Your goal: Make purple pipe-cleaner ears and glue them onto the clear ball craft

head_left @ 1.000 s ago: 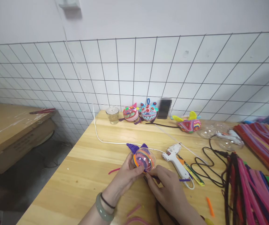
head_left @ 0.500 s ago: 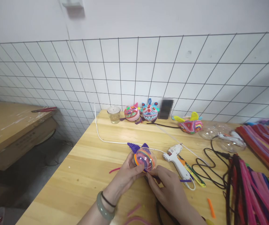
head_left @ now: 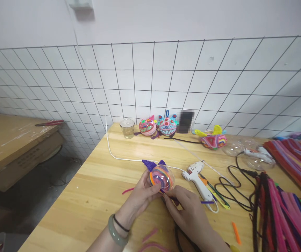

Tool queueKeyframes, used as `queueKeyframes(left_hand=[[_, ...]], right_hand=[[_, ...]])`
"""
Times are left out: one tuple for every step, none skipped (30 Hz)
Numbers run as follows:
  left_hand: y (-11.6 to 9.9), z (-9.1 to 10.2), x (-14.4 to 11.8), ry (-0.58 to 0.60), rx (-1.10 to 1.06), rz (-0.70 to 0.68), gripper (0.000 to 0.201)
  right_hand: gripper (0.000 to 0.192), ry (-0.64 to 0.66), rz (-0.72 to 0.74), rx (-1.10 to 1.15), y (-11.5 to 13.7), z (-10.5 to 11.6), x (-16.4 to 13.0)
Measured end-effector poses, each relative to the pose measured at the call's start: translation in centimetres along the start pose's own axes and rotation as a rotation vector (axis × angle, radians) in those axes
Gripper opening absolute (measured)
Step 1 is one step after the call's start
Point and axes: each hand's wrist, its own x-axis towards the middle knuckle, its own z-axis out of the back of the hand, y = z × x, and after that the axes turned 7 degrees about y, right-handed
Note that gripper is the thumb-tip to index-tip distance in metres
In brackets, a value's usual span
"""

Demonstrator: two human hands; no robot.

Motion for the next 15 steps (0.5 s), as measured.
queueKeyframes(left_hand=[[0.02,0.04,0.01,0.000,-0.001,-0.001,0.053],[0.03,0.05,0.01,0.000,-0.002,0.000,0.053],[0.03,0.05,-0.01,0.000,-0.003,0.000,0.052],[0.03,0.03,-0.02,0.001,-0.004,0.000,0.052],[0.02,0.00,-0.05,0.002,-0.004,0.000,0.051],[0.01,-0.01,-0.07,0.004,-0.004,0.001,0.051],[0.01,-0.02,-0.08,0.007,-0.004,0.001,0.051],[0.00,-0.01,-0.09,0.009,-0.005,0.001,0.051],[-0.01,0.01,-0.10,0.010,-0.004,0.000,0.051],[-0.02,0.03,-0.10,0.011,-0.003,-0.001,0.051],[-0.04,0.05,-0.10,0.014,-0.003,-0.003,0.051],[-0.08,0.07,-0.10,0.019,-0.003,-0.007,0.050],[-0.12,0.09,-0.10,0.023,-0.006,-0.013,0.049],[-0.17,0.10,-0.10,0.028,-0.011,-0.018,0.048],[-0.22,0.11,-0.09,0.032,-0.018,-0.021,0.047]], right_hand=[[0.011,-0.003,0.001,0.002,-0.03,0.00,-0.01],[0.011,-0.005,0.002,0.004,-0.05,0.01,-0.02],[0.011,-0.010,0.003,0.006,-0.06,0.01,-0.04],[0.011,-0.013,0.006,0.009,-0.07,0.02,-0.05],[0.011,-0.015,0.008,0.012,-0.08,0.02,-0.07],[0.011,-0.013,0.008,0.016,-0.08,0.02,-0.07],[0.011,-0.010,0.008,0.020,-0.08,0.02,-0.07],[0.012,-0.009,0.007,0.021,-0.07,0.02,-0.05],[0.012,-0.008,0.004,0.022,-0.07,0.04,-0.03],[0.012,-0.006,0.002,0.022,-0.08,0.05,0.00],[0.012,-0.005,-0.001,0.023,-0.09,0.08,0.03],[0.012,-0.005,-0.003,0.026,-0.11,0.12,0.05],[0.012,-0.002,-0.007,0.032,-0.15,0.16,0.06],[0.012,0.001,-0.012,0.038,-0.20,0.22,0.06],[0.012,0.001,-0.014,0.043,-0.27,0.28,0.06]])
